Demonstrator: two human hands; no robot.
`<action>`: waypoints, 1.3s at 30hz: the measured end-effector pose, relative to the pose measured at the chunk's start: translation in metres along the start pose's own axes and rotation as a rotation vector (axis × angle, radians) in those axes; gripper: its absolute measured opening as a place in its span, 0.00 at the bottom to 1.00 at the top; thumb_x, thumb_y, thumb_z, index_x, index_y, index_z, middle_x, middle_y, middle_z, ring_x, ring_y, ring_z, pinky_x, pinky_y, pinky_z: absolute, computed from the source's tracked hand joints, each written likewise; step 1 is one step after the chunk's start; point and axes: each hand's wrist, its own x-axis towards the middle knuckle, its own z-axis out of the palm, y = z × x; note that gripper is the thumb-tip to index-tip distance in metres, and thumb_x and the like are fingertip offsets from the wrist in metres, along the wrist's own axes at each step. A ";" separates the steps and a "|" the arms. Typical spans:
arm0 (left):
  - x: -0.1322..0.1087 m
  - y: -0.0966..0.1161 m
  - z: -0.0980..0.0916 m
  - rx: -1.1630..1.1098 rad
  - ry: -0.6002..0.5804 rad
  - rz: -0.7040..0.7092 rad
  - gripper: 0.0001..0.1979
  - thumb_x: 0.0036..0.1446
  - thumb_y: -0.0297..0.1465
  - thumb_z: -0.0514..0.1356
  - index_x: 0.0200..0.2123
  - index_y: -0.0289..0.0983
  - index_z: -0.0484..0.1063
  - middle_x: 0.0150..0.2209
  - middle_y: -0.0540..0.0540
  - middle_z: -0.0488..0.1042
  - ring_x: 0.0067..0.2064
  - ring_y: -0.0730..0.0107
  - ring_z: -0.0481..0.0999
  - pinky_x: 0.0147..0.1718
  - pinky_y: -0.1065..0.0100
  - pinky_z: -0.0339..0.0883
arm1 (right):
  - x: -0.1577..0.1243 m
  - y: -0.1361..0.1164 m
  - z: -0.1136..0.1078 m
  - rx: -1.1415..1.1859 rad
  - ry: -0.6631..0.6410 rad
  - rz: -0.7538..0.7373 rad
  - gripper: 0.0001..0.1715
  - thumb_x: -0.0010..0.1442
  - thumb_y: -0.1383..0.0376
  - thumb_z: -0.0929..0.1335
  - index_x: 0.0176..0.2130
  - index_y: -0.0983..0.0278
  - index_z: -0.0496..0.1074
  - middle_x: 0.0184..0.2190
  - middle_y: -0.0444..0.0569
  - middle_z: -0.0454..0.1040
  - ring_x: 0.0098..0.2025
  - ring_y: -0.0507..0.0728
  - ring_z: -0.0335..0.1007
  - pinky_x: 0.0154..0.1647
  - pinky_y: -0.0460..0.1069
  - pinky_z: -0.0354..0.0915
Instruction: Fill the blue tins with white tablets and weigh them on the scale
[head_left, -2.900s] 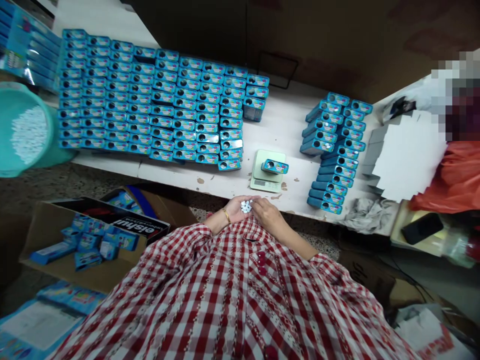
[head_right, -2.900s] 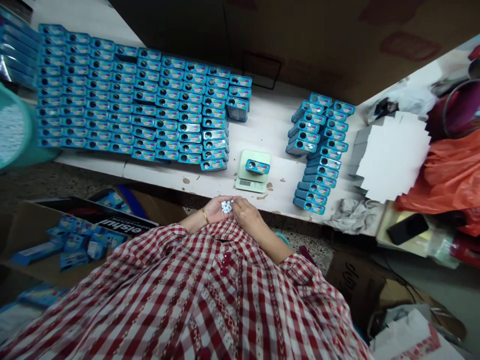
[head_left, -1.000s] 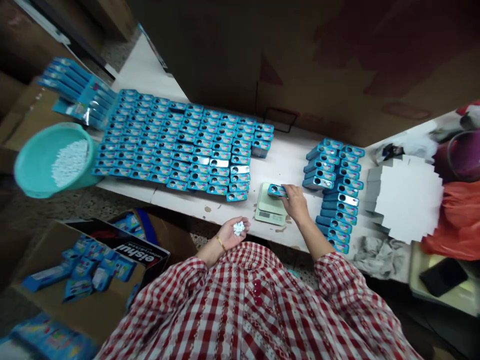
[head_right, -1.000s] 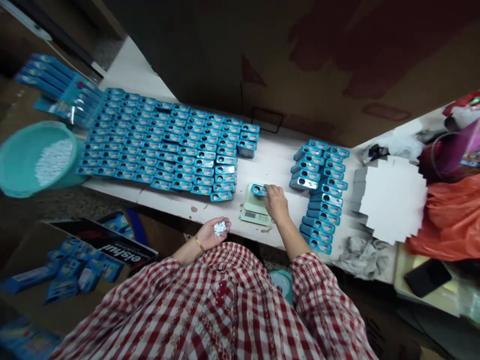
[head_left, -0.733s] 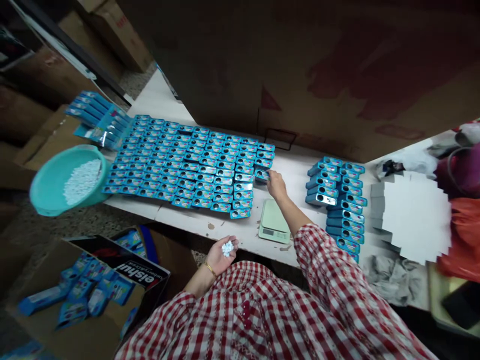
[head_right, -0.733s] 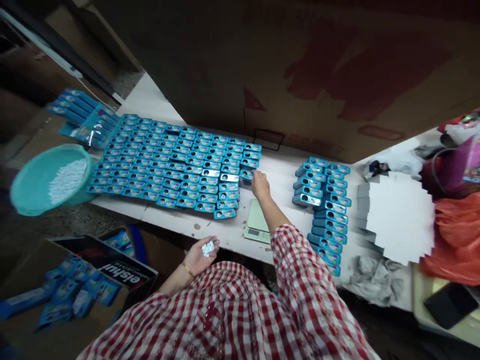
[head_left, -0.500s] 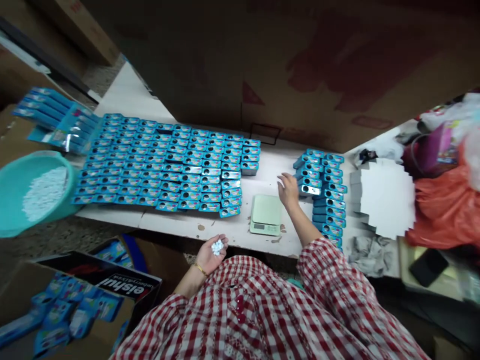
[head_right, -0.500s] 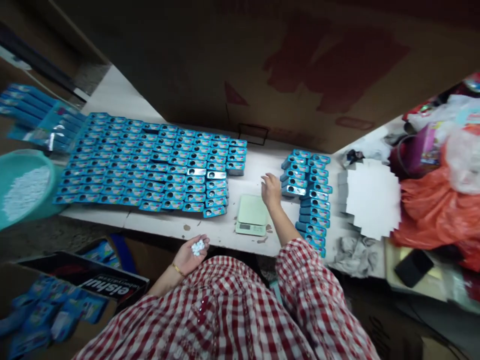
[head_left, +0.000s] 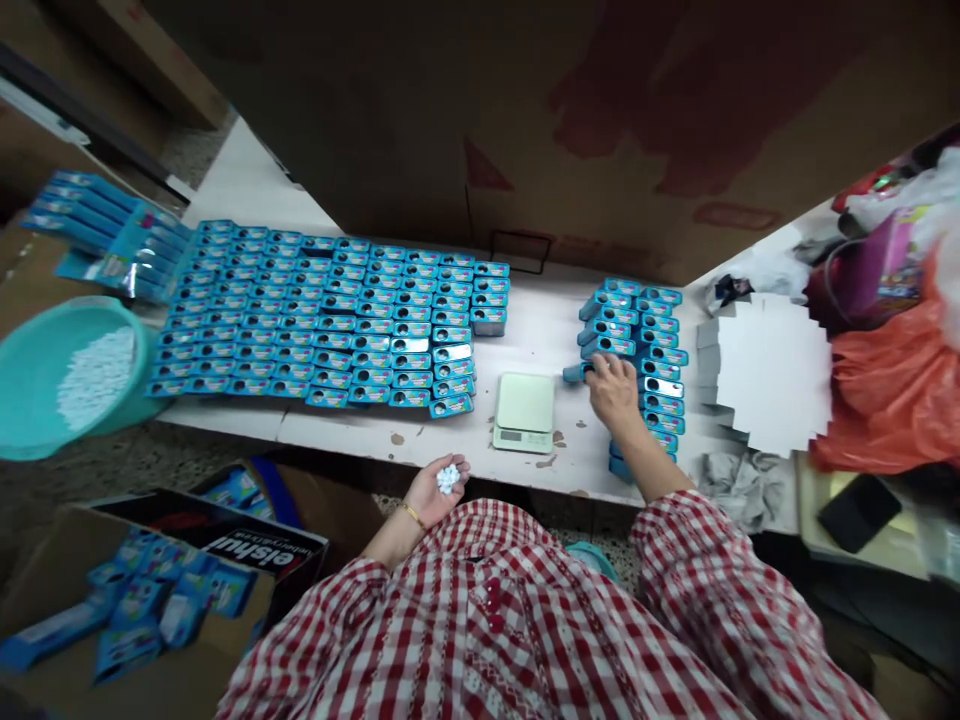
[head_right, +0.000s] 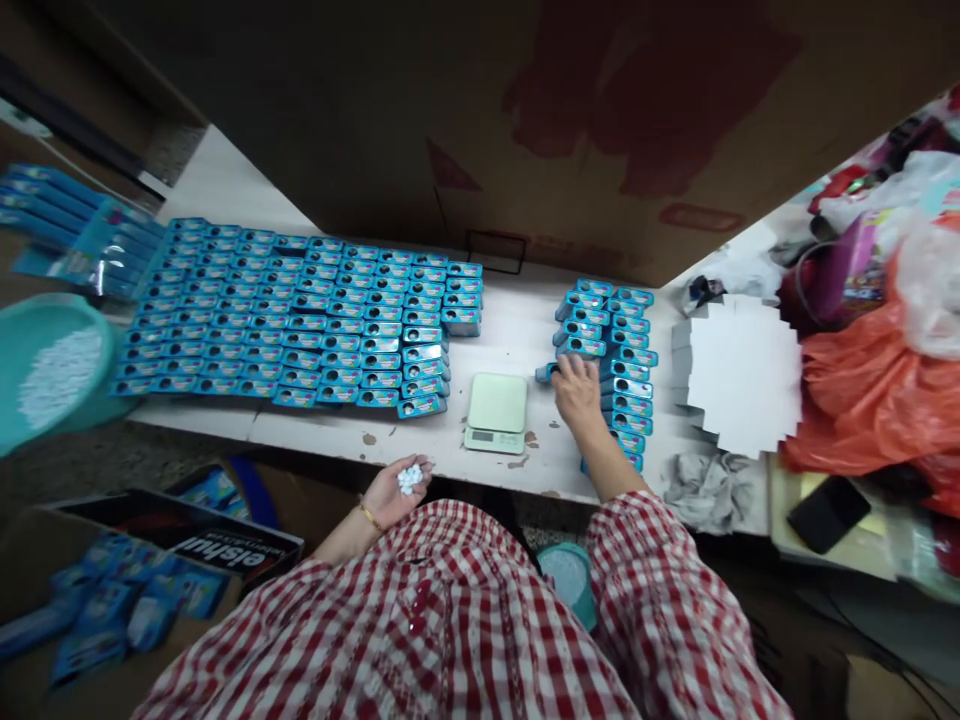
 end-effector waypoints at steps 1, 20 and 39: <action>0.001 -0.002 0.000 0.002 -0.010 -0.007 0.09 0.56 0.24 0.51 0.27 0.30 0.69 0.24 0.43 0.71 0.24 0.74 0.71 0.16 0.77 0.58 | -0.003 -0.014 -0.008 0.011 -0.003 -0.073 0.15 0.57 0.74 0.59 0.33 0.63 0.73 0.50 0.53 0.65 0.54 0.62 0.52 0.52 0.57 0.47; 0.003 0.003 0.000 0.018 0.017 -0.006 0.11 0.57 0.25 0.50 0.28 0.30 0.70 0.25 0.41 0.74 0.26 0.73 0.74 0.22 0.75 0.67 | -0.072 -0.048 0.002 0.658 0.114 0.266 0.14 0.58 0.59 0.64 0.40 0.63 0.72 0.39 0.52 0.72 0.42 0.59 0.66 0.43 0.53 0.61; 0.005 -0.007 0.003 0.003 0.012 0.043 0.11 0.56 0.24 0.49 0.33 0.29 0.71 0.30 0.37 0.76 0.33 0.68 0.76 0.33 0.69 0.71 | -0.059 -0.064 0.019 0.742 0.144 0.201 0.23 0.55 0.61 0.65 0.51 0.60 0.65 0.47 0.52 0.68 0.49 0.60 0.62 0.48 0.57 0.61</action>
